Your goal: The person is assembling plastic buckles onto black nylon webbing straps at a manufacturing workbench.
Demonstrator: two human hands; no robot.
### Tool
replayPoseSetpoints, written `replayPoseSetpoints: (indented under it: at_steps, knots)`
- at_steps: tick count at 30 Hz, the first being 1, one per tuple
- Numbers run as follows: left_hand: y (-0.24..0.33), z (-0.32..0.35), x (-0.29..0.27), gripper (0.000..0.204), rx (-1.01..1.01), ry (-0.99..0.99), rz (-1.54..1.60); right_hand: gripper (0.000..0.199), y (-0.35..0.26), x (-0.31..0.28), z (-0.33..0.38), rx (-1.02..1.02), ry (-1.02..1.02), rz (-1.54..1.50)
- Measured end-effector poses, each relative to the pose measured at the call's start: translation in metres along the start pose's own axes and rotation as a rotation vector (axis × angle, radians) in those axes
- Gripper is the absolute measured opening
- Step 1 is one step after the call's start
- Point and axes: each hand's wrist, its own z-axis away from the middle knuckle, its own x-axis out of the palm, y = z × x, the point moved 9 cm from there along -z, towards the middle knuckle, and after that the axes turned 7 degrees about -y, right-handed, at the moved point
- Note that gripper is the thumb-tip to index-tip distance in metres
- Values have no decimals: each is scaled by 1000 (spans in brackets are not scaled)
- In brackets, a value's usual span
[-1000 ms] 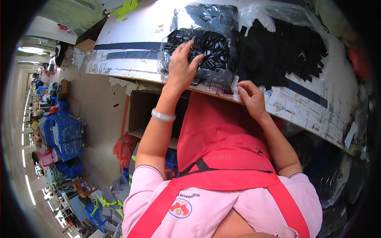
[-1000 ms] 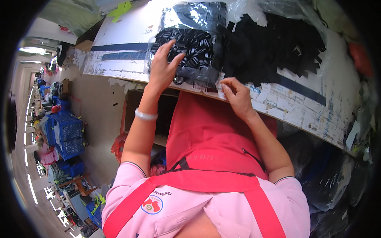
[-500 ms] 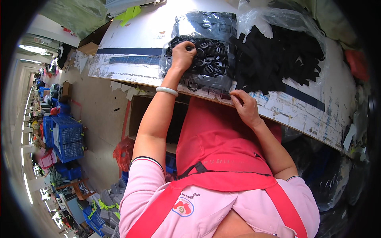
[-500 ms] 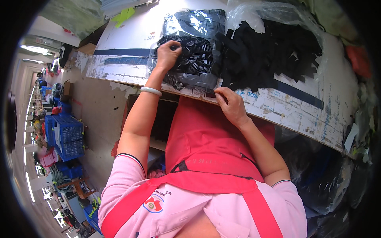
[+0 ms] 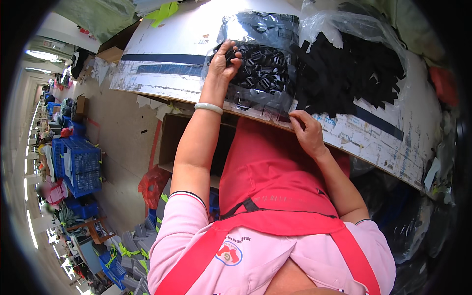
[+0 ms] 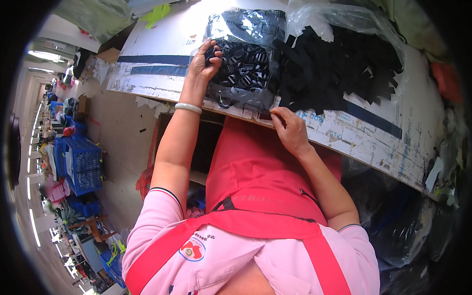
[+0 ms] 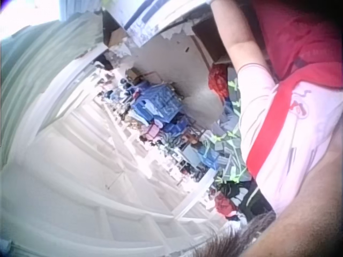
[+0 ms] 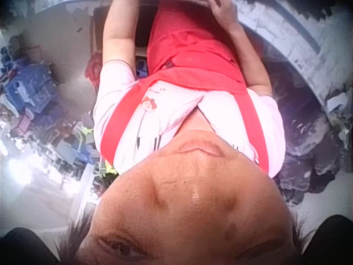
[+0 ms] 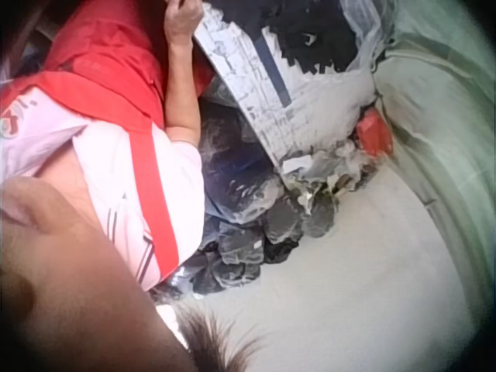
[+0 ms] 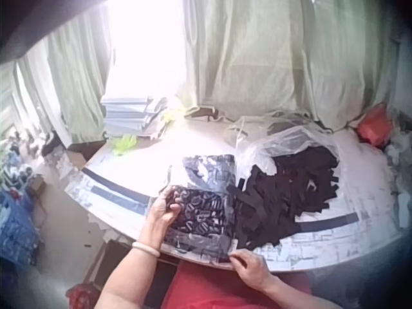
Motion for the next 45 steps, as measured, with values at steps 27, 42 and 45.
replayPoseSetpoints:
  at_steps: [27, 42, 45]
  knots:
    - [-166, 197, 29, 31, -358, -278, -265, 16, 22, 36, 44, 686, -353, -1219]
    - [-150, 203, 58, 16, 76, -538, -1020, 27, 24, 61, 73, 802, -453, -1193]
    - [-146, 202, 56, 19, 104, -457, -1108, 25, 30, 62, 72, 819, -381, -1204]
